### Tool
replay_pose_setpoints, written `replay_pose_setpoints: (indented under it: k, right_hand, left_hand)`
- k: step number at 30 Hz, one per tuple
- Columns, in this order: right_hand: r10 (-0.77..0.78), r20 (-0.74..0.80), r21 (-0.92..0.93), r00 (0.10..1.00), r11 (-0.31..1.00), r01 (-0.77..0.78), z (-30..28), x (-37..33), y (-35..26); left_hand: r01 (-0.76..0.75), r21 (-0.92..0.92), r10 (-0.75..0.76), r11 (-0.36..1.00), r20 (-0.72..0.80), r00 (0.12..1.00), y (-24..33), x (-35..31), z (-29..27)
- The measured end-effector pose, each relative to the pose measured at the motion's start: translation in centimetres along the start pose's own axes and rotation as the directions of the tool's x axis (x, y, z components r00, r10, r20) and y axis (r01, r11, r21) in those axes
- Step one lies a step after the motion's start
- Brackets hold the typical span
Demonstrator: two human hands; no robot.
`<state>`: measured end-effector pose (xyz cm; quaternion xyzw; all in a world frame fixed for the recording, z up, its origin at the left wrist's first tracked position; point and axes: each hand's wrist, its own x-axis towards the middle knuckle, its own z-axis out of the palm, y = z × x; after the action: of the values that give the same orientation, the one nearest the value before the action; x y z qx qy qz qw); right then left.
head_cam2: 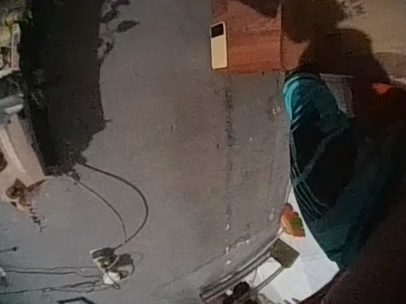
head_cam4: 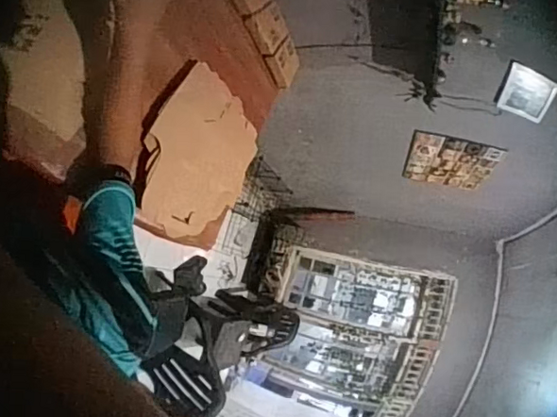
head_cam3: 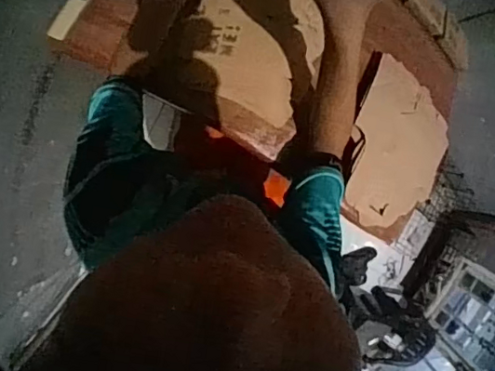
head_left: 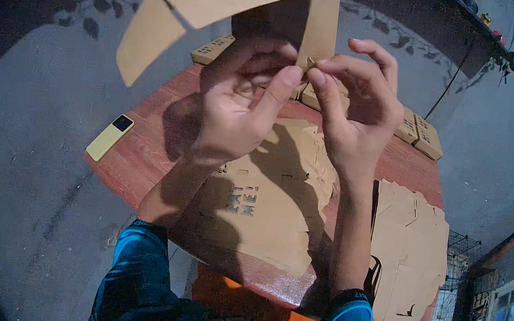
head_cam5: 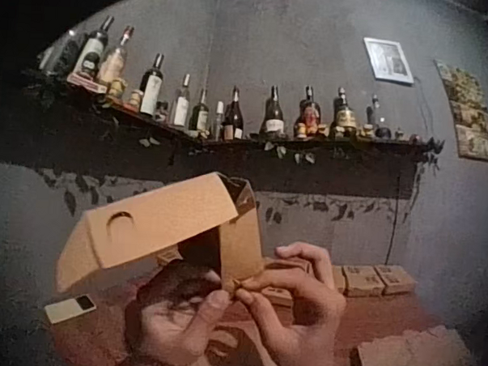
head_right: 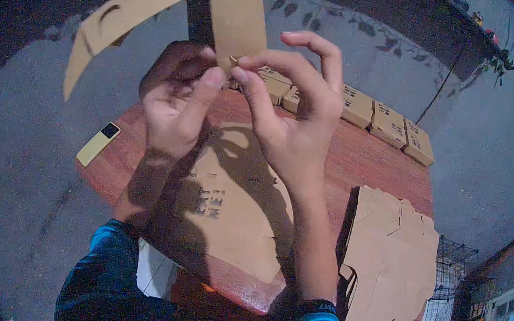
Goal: Manually folding and assembling cardboard food takeout boxes.
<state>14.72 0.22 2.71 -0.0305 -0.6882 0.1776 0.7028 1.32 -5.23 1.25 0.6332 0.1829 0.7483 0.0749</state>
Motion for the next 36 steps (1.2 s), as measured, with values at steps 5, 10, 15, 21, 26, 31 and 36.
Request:
replay_pose_setpoints:
  k: [5,10,15,21,26,31,36]
  right_hand:
    - [-0.237,0.111,-0.236,0.965,0.937,0.258,-0.5,0.2,-0.3]
    - [-0.333,0.158,-0.246,0.93,0.898,0.364,-0.3,0.3,0.1]
    - [-0.367,0.181,-0.276,0.912,0.871,0.406,-0.7,0.5,0.1]
    - [-0.273,0.171,-0.329,0.947,0.89,0.317,-1.6,1.0,-0.6]
    - [-0.16,0.025,-0.04,0.987,0.986,0.161,-1.0,0.7,-0.4]
    - [-0.007,0.035,0.1,0.999,0.995,0.003,-1.1,0.7,-0.2]
    - [-0.279,-0.012,-0.155,0.96,0.949,0.274,-1.6,1.0,-0.9]
  left_hand:
    - [-0.03,0.146,0.036,0.989,-0.036,0.999,1.3,0.1,-0.6]
    - [0.063,0.172,-0.063,0.983,-0.002,0.998,2.1,0.4,-1.3]
    - [0.128,-0.082,-0.124,0.988,0.061,0.99,2.1,0.3,-0.8]
    - [0.08,-0.114,-0.051,0.99,0.239,0.97,1.7,0.8,-0.7]
    - [0.103,-0.06,-0.08,0.993,0.297,0.951,1.7,0.3,-1.0]
    - [0.109,-0.137,-0.061,0.984,0.316,0.947,0.8,1.1,-1.9]
    - [0.107,0.094,-0.131,0.99,0.308,0.942,1.1,1.2,-2.7]
